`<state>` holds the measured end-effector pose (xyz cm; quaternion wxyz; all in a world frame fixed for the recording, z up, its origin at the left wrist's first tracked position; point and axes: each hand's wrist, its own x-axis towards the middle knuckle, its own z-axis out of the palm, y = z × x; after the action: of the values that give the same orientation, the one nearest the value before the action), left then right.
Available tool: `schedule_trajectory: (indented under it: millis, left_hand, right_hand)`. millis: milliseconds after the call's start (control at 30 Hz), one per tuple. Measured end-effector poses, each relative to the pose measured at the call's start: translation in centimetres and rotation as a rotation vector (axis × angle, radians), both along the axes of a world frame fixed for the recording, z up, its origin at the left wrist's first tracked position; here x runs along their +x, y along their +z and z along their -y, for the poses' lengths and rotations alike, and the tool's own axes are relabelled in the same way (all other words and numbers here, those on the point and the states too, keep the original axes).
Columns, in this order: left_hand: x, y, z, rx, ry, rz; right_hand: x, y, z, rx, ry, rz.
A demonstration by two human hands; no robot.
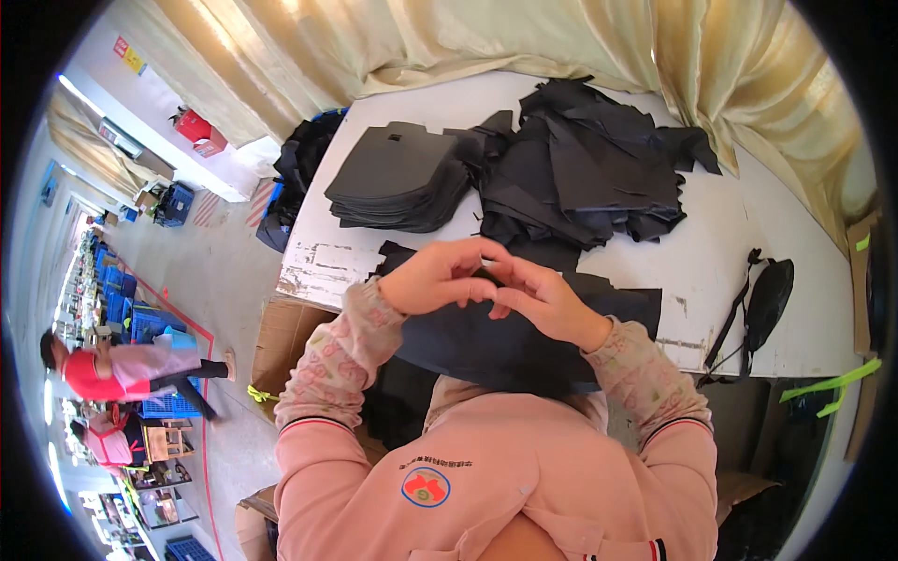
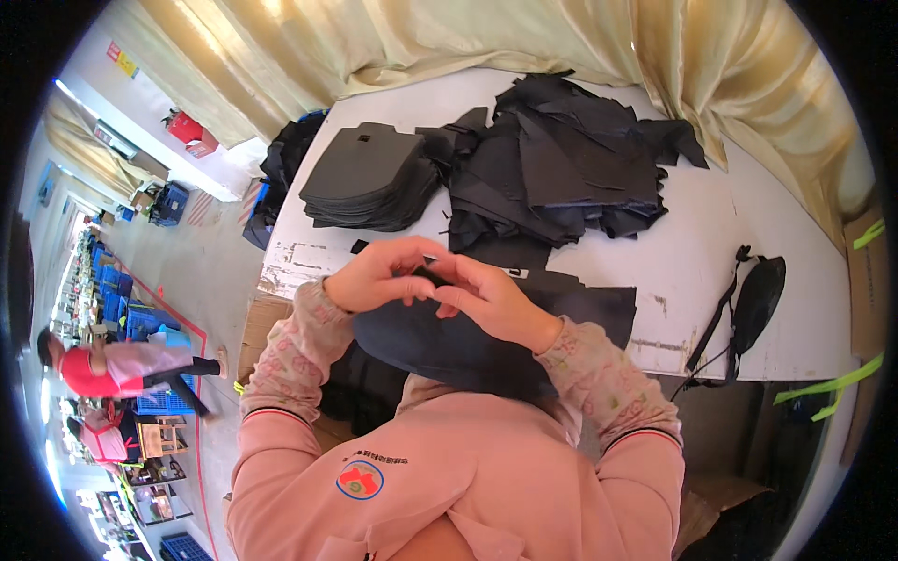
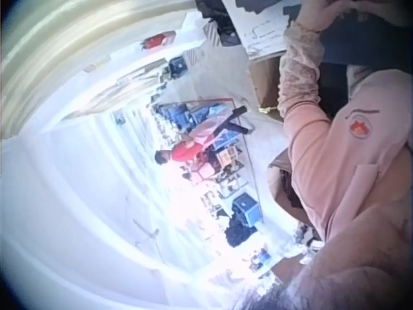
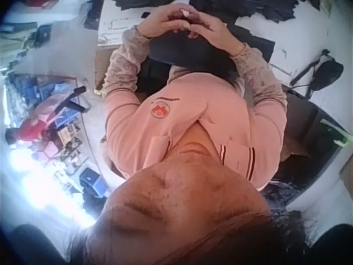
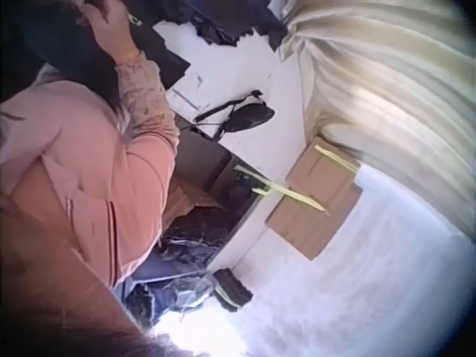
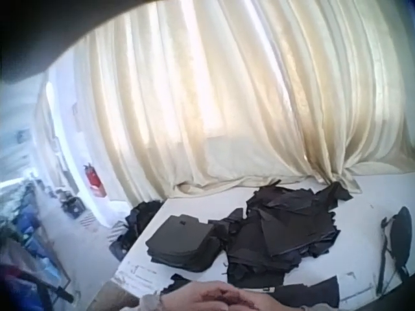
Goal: The person is sorting and stacking pre-cut black fabric pieces on a workbench in a factory environment.
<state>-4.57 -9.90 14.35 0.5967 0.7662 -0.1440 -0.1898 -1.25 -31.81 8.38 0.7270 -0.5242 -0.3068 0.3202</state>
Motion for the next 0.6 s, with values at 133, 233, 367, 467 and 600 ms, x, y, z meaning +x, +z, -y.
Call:
schedule_trajectory:
  millis: [133,233,367,467,600]
  left_hand:
    - [6.2,-4.4,-7.2,0.472,0.486,0.683]
    - [7.8,-9.6,-13.8,0.834,0.611,0.867]
    - [9.0,-9.6,-14.9,0.943,0.606,0.525]
    - [9.7,-8.9,-15.1,0.93,0.588,0.511]
    - [9.8,-8.1,-15.7,0.902,0.557,0.502]
  right_hand:
    - [0.8,-2.1,0.7,-0.211,-0.151,0.023]
    - [0.4,-2.8,1.0,-0.232,-0.115,0.003]
    - [0.2,-3.3,1.6,-0.247,-0.124,0.045]
    - [0.4,-3.4,2.2,-0.287,-0.122,0.051]
    - [0.3,-3.9,2.1,-0.281,-0.095,0.015]
